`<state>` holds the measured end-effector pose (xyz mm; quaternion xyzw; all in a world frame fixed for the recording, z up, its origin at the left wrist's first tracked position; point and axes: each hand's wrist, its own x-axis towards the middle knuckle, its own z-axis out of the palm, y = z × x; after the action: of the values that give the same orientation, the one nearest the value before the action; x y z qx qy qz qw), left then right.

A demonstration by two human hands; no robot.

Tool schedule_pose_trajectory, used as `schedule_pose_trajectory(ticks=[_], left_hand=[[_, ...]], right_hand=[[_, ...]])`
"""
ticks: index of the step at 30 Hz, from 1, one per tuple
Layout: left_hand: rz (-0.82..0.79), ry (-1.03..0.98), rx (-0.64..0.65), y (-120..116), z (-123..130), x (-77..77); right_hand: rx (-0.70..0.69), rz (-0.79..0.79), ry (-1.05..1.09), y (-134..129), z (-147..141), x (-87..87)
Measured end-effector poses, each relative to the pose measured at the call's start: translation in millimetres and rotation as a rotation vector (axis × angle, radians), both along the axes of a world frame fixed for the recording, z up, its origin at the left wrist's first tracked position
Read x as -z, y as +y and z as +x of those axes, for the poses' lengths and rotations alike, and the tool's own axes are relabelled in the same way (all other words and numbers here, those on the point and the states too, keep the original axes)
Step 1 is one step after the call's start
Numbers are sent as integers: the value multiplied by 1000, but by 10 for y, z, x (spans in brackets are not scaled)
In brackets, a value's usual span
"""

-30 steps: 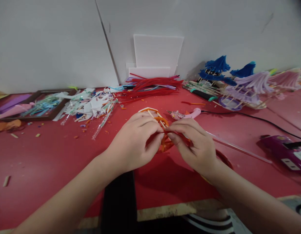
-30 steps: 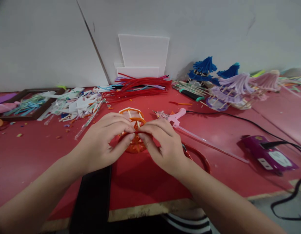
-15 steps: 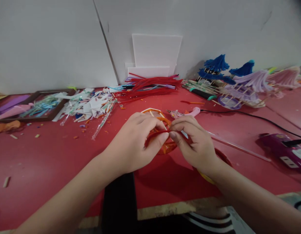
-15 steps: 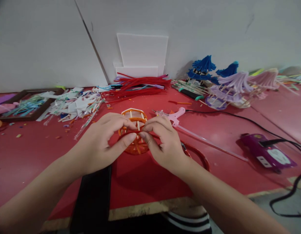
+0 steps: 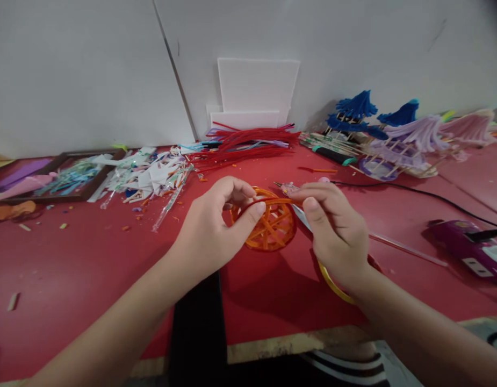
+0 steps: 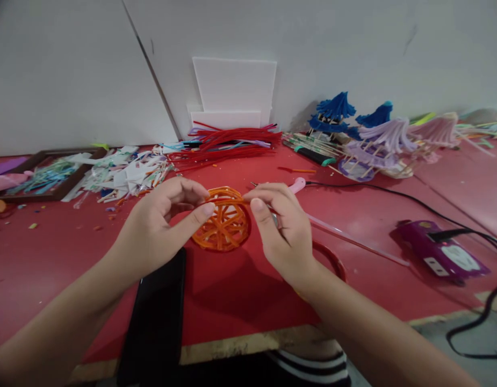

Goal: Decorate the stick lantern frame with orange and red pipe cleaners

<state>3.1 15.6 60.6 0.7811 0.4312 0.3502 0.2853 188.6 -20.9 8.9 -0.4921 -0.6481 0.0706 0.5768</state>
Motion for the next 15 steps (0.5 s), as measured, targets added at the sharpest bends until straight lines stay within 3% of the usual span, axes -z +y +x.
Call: schedule_pose_trajectory(ticks=[7, 15], left_hand=[[135, 124, 106, 26, 15, -42], [-60, 15, 23, 129, -77, -69]], right_hand=[[113, 146, 100, 9, 22, -23], [48, 25, 201, 60, 70, 2]])
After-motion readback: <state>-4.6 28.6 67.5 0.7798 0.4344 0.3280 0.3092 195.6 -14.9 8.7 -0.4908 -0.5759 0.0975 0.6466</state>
